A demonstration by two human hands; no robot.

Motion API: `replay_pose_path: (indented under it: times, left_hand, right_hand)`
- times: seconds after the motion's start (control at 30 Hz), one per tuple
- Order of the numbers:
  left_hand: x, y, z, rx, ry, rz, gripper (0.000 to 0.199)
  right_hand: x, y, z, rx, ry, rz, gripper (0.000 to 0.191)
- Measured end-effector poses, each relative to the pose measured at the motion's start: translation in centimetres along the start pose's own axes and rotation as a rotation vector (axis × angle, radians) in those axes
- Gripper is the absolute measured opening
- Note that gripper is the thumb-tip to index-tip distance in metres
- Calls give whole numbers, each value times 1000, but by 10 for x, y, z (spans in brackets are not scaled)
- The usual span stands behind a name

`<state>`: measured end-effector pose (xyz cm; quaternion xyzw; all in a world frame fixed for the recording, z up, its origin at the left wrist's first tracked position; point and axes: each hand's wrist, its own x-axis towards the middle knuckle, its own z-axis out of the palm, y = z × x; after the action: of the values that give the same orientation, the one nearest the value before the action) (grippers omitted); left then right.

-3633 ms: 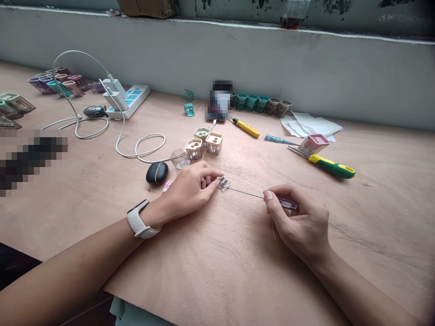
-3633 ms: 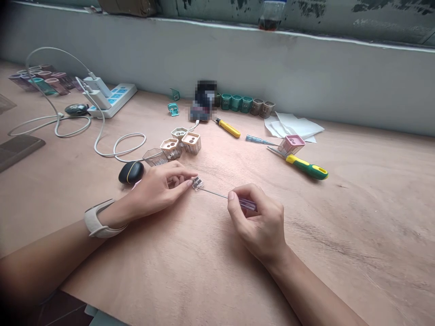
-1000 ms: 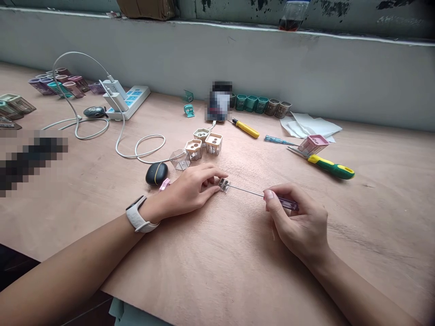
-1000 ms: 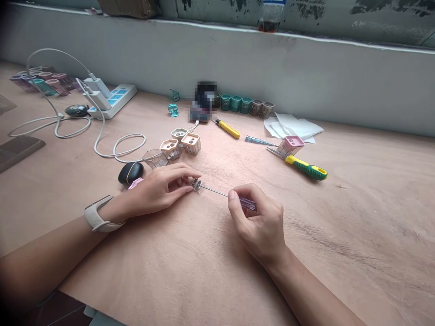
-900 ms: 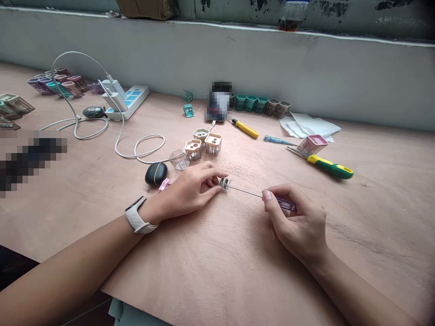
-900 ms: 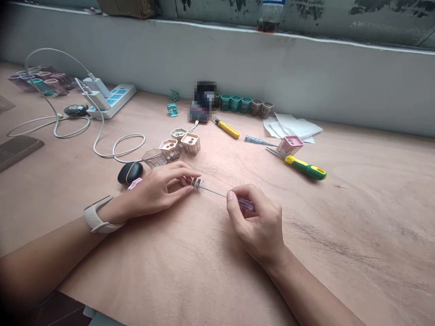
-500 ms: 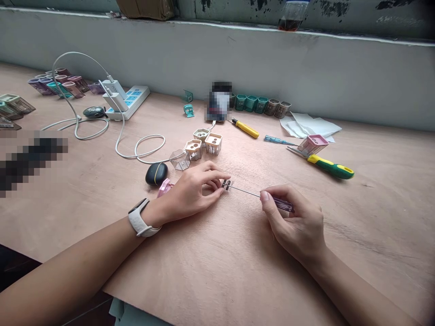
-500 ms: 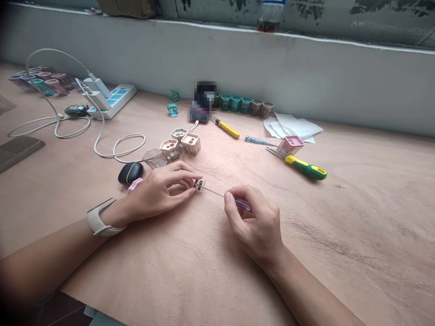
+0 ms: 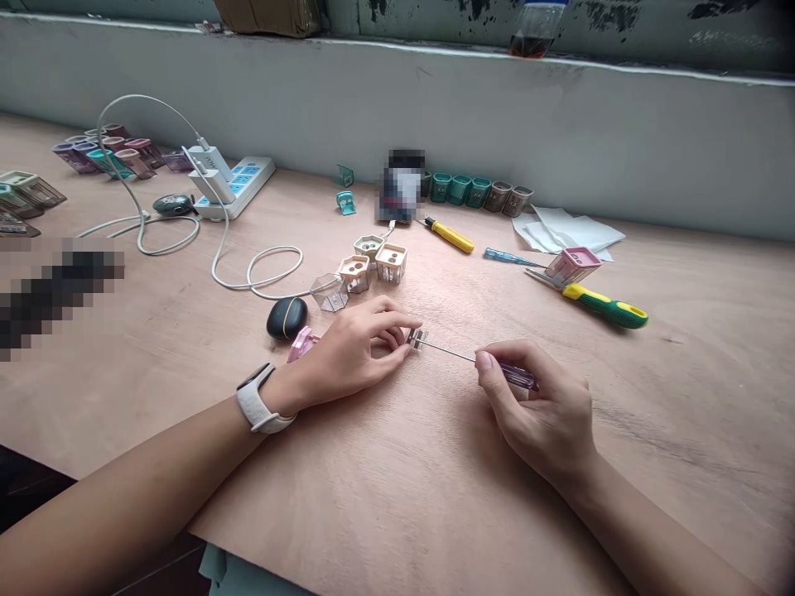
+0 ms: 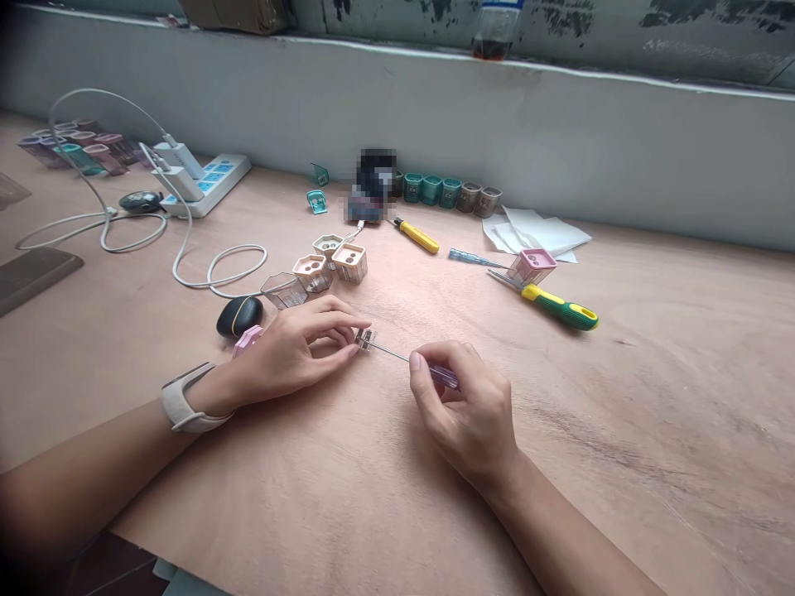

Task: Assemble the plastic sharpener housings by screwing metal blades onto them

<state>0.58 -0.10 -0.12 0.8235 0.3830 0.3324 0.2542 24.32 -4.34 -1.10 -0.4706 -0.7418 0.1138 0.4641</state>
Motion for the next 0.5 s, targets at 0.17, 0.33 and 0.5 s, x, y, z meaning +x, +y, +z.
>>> replay_pose_path:
  times: [0.17, 0.33, 0.5]
  left_hand:
    - [1, 0, 0, -56, -2, -41, 26]
    - [1, 0, 0, -156, -21, -122, 27]
    - [1, -2, 1, -306, -34, -188, 29]
  right_hand:
    - [-1, 1, 1, 24, -8, 22, 7]
    - [-1, 1, 1, 28, -10, 42, 8]
    - [0, -1, 0, 54, -18, 69, 9]
